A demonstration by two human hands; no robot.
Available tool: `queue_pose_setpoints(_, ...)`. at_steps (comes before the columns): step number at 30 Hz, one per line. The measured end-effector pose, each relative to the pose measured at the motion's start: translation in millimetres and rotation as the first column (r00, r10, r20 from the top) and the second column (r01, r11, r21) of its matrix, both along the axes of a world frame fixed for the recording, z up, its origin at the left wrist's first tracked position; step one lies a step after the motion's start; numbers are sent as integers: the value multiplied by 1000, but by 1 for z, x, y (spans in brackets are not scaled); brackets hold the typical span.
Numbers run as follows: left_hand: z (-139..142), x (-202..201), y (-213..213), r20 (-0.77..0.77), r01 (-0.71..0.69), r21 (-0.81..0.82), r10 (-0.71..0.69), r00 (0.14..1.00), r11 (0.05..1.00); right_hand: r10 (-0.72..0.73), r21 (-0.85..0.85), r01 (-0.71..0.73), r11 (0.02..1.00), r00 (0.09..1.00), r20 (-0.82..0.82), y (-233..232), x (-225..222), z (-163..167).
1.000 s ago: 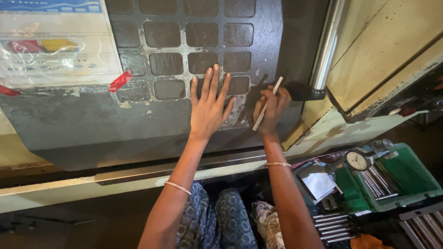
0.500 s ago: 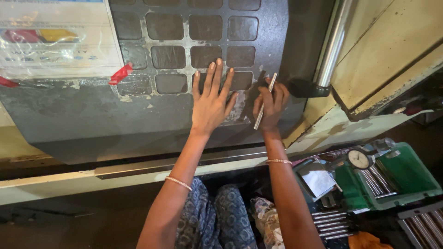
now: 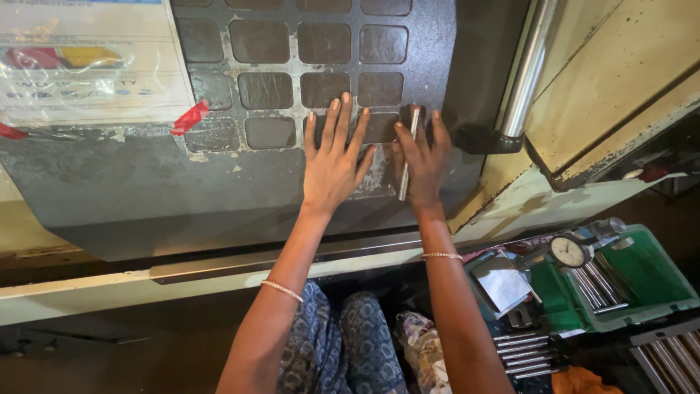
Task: The person sits on the floor and repeatedly picks up metal rods, opens a machine door, inserts a rod into a slot, and closes the door. The person also uses a dial indicator to check a metal block and wipes the machine surface with a cloth.
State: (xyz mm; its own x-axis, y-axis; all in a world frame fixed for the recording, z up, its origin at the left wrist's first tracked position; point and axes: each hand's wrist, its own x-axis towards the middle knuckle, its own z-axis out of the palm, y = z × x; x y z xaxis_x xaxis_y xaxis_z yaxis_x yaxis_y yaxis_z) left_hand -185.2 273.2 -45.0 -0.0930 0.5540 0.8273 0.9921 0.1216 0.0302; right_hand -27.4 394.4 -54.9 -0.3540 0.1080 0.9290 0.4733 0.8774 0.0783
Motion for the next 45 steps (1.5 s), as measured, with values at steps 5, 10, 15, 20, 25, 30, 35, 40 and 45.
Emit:
queue_pose_setpoints(5,0,0,-1,14,15,-8,-15,1000,1000,9,-40,-6,999,998,65,-3,0,6)
queue_pose_setpoints(10,0,-1,0,13,17,1,-17,1000,1000,2,-64,3,998,998,68,-5,-1,7)
queue_pose_setpoints(15,-1,-1,-1,4,14,6,-14,1000,1000,7,-39,-4,999,998,58,-3,-2,6)
queue_pose_setpoints(20,0,-1,0,4,16,15,-16,1000,1000,26,-32,-24,999,999,44,-3,-3,6)
queue_pose_setpoints(25,0,-1,-1,6,19,18,-19,1000,1000,22,-44,-20,999,999,45,-4,-3,6)
queue_pose_setpoints(30,1,-1,-1,10,18,14,-18,1000,1000,22,-40,-20,999,999,43,-4,-3,5)
queue_pose_setpoints(35,1,-1,-2,8,15,13,-15,1000,1000,30,-37,-28,999,999,37,-3,-3,4)
queue_pose_setpoints(40,1,0,-2,17,16,3,-16,1000,1000,20,-31,-18,999,999,42,-3,-3,4)
queue_pose_setpoints(45,1,-2,-1,-2,5,6,-5,1000,1000,24,-27,-23,999,999,37,-3,-3,3)
